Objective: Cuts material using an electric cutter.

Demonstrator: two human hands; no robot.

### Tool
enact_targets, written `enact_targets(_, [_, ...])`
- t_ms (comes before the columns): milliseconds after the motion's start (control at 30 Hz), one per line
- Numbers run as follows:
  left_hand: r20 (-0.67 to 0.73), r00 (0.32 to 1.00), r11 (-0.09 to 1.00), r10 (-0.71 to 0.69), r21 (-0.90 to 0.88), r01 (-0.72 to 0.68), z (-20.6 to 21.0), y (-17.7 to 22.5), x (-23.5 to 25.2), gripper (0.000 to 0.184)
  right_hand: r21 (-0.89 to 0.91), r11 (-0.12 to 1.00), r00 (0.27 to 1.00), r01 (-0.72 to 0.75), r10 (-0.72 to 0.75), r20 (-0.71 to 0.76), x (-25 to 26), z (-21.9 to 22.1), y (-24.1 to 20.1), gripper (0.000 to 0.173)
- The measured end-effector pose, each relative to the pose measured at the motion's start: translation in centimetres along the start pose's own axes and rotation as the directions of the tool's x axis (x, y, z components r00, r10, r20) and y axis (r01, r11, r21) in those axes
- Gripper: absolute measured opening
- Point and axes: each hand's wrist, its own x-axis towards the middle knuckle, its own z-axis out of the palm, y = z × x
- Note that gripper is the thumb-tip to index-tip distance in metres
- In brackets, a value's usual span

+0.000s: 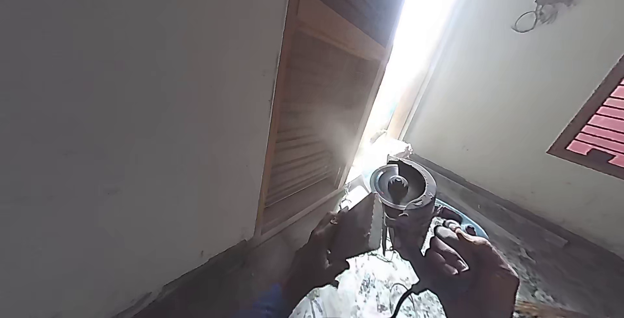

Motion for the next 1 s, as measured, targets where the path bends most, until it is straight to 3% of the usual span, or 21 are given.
enact_targets(333, [-0.002,1.000,1.000,0.020,0.003,-0.020,-0.20,0.00,0.21,0.081,0.082,0.994,0.990,-0.066,0.055,0.126,-0.30,-0.72,-0.20,0.015])
enact_targets(467, [-0.028,0.999,1.000,0.029,0.006,-0.029,-0.11,-0.07,0.27,0.074,0.062,0.997,0.994,-0.055,0.049,0.102,-0.44,-0.51,-0.19,0.015])
enact_targets(1000, [-0.027,1.000,1.000,0.010,-0.010,-0.010,0.09,-0.53,0.12,0.078,0.007,1.000,0.997,-0.024,0.023,0.071,-0.60,-0.62,0.38,0.016])
